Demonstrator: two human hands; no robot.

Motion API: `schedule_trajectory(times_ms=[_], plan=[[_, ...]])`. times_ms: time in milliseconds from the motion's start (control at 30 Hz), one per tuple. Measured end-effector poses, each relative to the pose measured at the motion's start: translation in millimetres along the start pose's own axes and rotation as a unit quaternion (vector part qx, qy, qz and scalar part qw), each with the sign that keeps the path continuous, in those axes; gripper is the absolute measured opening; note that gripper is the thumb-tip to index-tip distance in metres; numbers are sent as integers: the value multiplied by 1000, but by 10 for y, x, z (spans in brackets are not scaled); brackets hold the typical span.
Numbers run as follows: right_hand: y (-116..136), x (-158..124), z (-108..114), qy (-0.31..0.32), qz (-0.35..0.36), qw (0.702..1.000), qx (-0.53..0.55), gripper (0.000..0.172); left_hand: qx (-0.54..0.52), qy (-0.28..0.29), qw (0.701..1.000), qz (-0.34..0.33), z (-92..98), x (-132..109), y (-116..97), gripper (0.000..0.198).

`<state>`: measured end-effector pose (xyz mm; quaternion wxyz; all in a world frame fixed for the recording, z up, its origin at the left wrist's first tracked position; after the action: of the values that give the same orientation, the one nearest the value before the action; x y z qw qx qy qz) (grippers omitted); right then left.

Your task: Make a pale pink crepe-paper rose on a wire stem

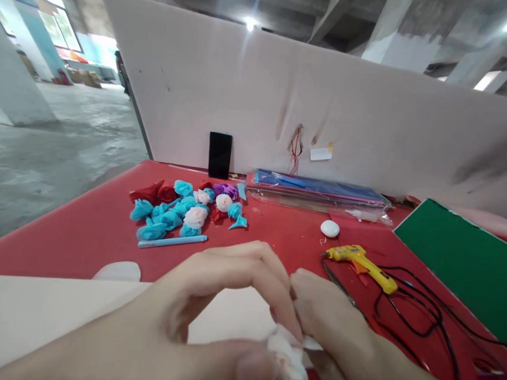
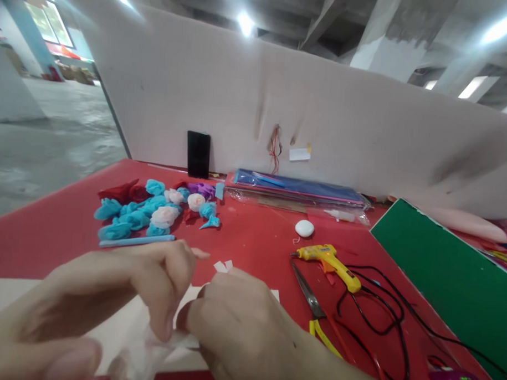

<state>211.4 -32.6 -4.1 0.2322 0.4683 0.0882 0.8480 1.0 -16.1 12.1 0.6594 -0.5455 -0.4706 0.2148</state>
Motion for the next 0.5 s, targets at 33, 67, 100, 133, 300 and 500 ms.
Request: schedule_trajectory(times_ms=[33,67,100,133,300,500], plan=[[-4,-7,4,-1,0,1000,-1,18,5,2,1000,0,2,-11,13,16],[-9,-13,7,-1,-1,1000,-1,18,14,5,1000,-1,2,-24,26,19],[-14,-17,12,3,-2,1000,-3,17,25,9,1000,-6,1,-37,39,21],[-17,-18,16,5,0,1000,-3,17,37,10,999,-13,-1,-49,50,23],[-28,86,15,67,-19,998,-8,18,84,5,995,-55,-20,-80,67,21],[-24,234,-44,97,-75,992,-2,22,185,-23,982,-17,-26,-126,42,27]])
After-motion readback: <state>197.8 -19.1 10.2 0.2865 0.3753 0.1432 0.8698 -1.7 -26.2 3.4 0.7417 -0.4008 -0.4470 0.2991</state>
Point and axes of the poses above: each hand's wrist, its own x-axis towards the middle knuckle, its own z-axis out of the back of the hand, y = z × x, the point moved 1 cm from there along x, towards the middle knuckle, and after that the axes turned 14 degrees about -y, right-handed, at the moved point
